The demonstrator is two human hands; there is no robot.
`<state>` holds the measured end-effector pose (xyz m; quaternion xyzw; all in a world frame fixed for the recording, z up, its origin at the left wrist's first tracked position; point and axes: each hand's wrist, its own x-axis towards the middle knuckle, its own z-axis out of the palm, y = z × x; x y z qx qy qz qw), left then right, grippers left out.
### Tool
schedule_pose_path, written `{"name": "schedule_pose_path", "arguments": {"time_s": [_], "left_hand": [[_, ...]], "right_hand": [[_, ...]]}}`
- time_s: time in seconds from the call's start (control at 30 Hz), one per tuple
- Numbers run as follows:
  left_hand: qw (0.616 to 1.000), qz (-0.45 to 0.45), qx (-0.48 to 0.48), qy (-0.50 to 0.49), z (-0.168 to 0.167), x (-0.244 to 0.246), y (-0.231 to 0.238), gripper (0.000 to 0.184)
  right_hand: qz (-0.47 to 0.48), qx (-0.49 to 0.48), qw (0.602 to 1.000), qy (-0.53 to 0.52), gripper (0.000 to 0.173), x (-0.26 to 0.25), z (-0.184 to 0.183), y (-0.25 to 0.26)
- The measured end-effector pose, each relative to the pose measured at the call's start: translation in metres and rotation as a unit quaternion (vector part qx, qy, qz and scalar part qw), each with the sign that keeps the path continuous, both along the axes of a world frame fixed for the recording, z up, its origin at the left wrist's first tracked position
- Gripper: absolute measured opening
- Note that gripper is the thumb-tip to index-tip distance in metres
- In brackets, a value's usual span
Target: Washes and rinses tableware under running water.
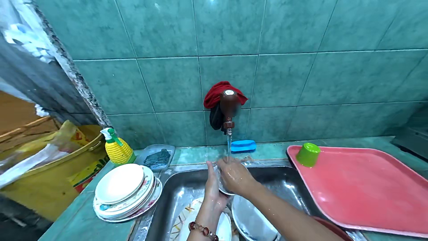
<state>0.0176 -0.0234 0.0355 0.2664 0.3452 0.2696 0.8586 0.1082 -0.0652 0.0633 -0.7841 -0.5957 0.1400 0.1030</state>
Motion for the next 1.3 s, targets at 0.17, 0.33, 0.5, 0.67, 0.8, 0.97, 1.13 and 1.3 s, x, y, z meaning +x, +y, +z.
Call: {"name": "schedule_pose_path", "arguments": {"time_s": [0.17,0.33,0.5,0.67,0.8,0.97,1.13,1.3], "left_hand": [[0.998,0.047,0.035,-0.009,-0.004,-0.004,0.011,0.069],[0.997,0.067,0.004,-0.045,-0.023,-0.004,0.011,0.08],[0.996,0.091,0.004,-0.005,-0.041,0.01,0.005,0.07],[0.983,0.017,0.138,0.119,-0.051,-0.025,0.027,0.033],[0.782,-0.244,0.463,0.338,-0.047,-0.074,0.046,0.03],[0.534,-0.373,0.578,0.492,-0.046,-0.092,0.033,0.032],[0.496,-0.399,0.604,0.479,-0.05,-0.092,0.039,0.034],[0.478,-0.442,0.593,0.473,-0.027,-0.088,0.047,0.032]], "right_hand": [[0.056,0.006,0.995,0.077,0.035,-0.012,-0.005,-0.018],[-0.062,0.097,0.993,-0.023,0.053,-0.004,0.002,-0.035],[-0.205,0.012,0.97,0.131,0.037,-0.006,0.038,-0.013],[-0.145,0.013,0.989,0.037,0.034,0.002,0.064,0.012],[-0.153,0.029,0.98,0.122,0.051,0.02,0.072,0.02],[-0.135,0.031,0.988,0.072,0.065,0.016,0.073,-0.011],[-0.06,0.096,0.993,-0.035,0.048,0.023,0.058,-0.073],[-0.105,0.144,0.962,-0.205,0.046,0.076,0.048,-0.147]]}}
